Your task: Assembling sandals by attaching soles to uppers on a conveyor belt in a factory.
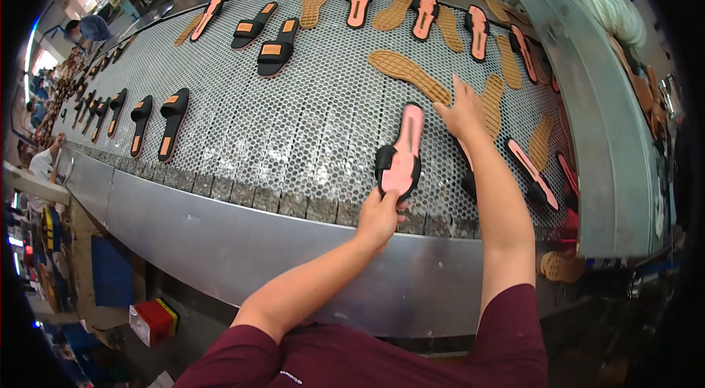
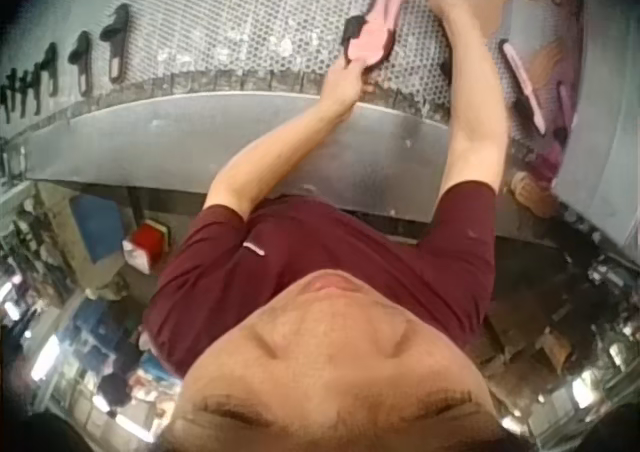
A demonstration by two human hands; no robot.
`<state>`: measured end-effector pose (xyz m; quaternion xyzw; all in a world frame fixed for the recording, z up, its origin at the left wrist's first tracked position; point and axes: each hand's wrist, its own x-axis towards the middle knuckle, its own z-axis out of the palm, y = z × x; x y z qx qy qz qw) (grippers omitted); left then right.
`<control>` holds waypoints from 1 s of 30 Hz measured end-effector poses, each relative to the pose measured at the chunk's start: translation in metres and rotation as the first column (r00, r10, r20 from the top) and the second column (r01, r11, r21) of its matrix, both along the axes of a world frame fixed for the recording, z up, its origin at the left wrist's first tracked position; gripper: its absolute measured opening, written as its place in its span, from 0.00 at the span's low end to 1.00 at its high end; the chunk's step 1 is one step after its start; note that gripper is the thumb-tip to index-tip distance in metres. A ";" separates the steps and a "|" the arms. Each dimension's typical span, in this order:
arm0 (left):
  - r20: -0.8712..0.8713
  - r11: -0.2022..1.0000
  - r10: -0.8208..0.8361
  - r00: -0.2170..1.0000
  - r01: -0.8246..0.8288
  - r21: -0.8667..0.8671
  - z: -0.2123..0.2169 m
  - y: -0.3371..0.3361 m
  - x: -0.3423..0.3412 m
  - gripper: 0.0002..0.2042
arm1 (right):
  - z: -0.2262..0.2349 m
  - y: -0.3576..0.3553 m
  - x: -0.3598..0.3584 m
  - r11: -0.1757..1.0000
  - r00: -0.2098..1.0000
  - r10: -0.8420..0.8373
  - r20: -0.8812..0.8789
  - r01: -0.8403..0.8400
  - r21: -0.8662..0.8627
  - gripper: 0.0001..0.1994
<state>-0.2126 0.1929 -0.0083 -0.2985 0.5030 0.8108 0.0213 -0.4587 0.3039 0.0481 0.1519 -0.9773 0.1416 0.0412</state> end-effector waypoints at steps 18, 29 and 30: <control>-0.333 0.925 -0.035 0.942 -0.096 -0.367 0.091 -0.195 0.040 0.13 | 0.011 -0.019 0.033 0.213 0.518 0.766 0.381 0.354 -0.910 0.26; -0.195 0.976 -0.168 0.966 0.134 -0.174 0.054 -0.136 0.072 0.26 | -0.013 0.028 0.283 0.421 0.592 0.562 0.578 0.397 -0.816 0.14; -0.232 0.973 -0.207 0.950 0.175 -0.151 0.055 -0.135 0.075 0.30 | -0.016 0.027 0.294 0.454 0.564 0.564 0.603 0.398 -0.797 0.13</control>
